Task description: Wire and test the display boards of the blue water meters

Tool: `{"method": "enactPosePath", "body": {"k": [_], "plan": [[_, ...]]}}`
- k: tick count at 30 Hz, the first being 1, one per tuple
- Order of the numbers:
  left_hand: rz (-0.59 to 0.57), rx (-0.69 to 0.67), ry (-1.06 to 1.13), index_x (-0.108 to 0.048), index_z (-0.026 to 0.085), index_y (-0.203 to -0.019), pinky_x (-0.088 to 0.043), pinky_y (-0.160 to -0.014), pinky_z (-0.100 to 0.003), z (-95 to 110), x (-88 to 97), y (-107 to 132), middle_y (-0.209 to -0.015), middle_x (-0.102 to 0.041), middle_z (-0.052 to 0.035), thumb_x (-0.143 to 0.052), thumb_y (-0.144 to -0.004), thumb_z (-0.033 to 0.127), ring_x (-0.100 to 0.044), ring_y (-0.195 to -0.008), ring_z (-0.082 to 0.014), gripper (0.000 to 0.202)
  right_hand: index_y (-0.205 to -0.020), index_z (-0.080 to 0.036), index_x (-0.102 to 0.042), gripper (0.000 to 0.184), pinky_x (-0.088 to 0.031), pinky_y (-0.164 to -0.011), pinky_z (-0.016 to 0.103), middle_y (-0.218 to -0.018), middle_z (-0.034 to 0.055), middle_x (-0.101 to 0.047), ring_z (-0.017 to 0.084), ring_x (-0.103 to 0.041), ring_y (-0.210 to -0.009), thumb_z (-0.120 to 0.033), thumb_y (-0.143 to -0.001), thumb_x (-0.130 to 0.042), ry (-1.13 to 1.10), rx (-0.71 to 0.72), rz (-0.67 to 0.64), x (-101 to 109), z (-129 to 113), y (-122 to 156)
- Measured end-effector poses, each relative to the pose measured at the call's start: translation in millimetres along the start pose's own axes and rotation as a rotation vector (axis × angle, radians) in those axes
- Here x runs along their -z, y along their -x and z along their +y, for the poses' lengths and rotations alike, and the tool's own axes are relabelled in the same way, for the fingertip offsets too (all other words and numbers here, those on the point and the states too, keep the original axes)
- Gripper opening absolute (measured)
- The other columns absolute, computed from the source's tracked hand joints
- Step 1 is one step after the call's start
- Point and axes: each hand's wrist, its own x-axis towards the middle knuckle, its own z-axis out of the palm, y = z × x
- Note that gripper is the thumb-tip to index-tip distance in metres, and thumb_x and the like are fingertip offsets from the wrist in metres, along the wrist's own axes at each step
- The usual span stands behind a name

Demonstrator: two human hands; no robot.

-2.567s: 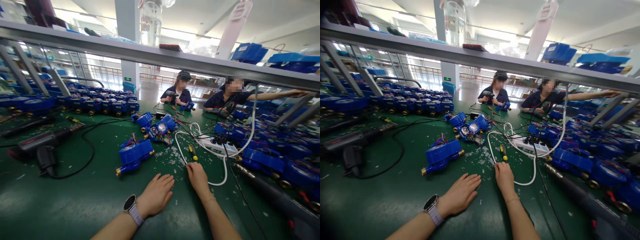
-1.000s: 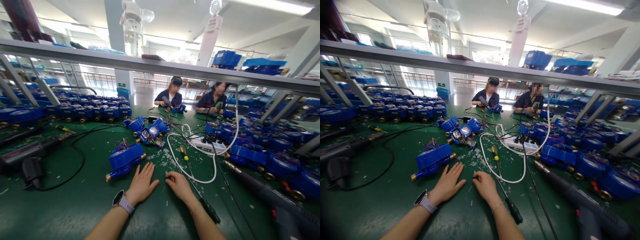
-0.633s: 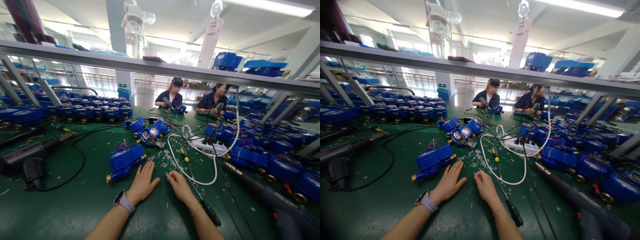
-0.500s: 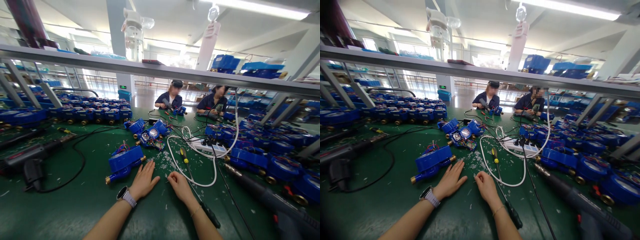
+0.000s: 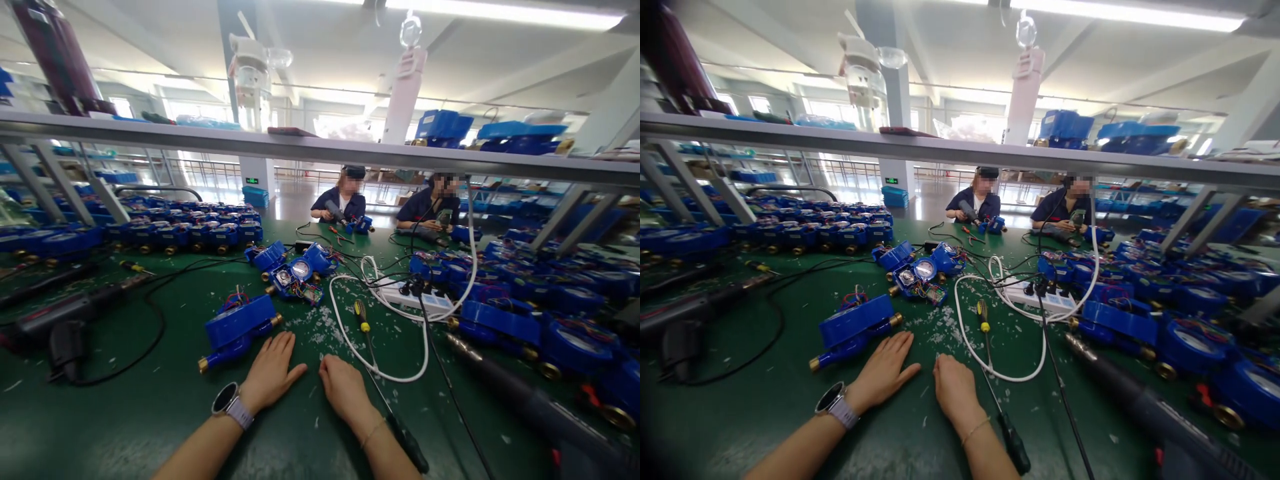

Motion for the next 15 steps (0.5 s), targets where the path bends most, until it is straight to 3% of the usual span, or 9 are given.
{"method": "enactPosePath", "body": {"k": [3, 7, 9, 12, 15], "plan": [[0.014, 0.007, -0.015, -0.040, 0.010, -0.143, -0.029, -0.114, -0.053, -1, 4.5, 6, -0.148, -0.043, -0.0190, -0.039, -0.096, 0.056, -0.039, -0.137, -0.0330, 0.066, -0.083, -0.016, -0.060, 0.008, -0.046, -0.082, 0.037, -0.081, -0.0010, -0.058, 0.017, -0.057, -0.081, -0.017, -0.091, -0.062, -0.270, -0.007, 0.023, -2, 5, -6], [-0.009, -0.100, -0.008, -0.037, 0.020, -0.146, -0.025, -0.118, -0.048, 13, 4.6, 1, -0.151, -0.040, -0.0088, -0.041, -0.097, 0.051, -0.034, -0.141, -0.0261, 0.058, -0.084, -0.015, -0.058, 0.021, -0.049, -0.062, 0.028, -0.073, -0.0029, -0.055, 0.012, -0.055, -0.063, -0.031, -0.097, -0.056, -0.755, -0.111, 0.037, -4, 14, -19], [-0.028, -0.157, 0.001, -0.035, 0.023, -0.146, -0.023, -0.119, -0.047, 23, 1.6, -6, -0.153, -0.038, -0.0055, -0.041, -0.097, 0.048, -0.031, -0.143, -0.0235, 0.055, -0.088, -0.015, -0.058, 0.023, -0.050, -0.060, 0.027, -0.077, -0.0018, -0.058, 0.012, -0.057, -0.063, -0.035, -0.098, -0.054, -0.993, -0.177, 0.056, -3, 21, -24], [-0.035, -0.201, 0.009, -0.033, 0.023, -0.147, -0.023, -0.118, -0.049, 37, -3.2, -17, -0.154, -0.036, -0.0062, -0.038, -0.098, 0.045, -0.030, -0.143, -0.0242, 0.054, -0.090, -0.014, -0.059, 0.022, -0.053, -0.064, 0.028, -0.083, 0.0002, -0.061, 0.013, -0.060, -0.068, -0.035, -0.097, -0.057, -1.276, -0.257, 0.099, 2, 30, -27], [-0.032, -0.222, 0.008, -0.039, 0.024, -0.144, -0.024, -0.117, -0.050, 49, -5.3, -29, -0.150, -0.042, -0.0072, -0.039, -0.098, 0.042, -0.033, -0.141, -0.0253, 0.049, -0.088, -0.014, -0.058, 0.022, -0.049, -0.053, 0.023, -0.075, -0.0025, -0.057, 0.010, -0.055, -0.058, -0.033, -0.097, -0.057, -1.462, -0.322, 0.137, 6, 37, -30]]}}
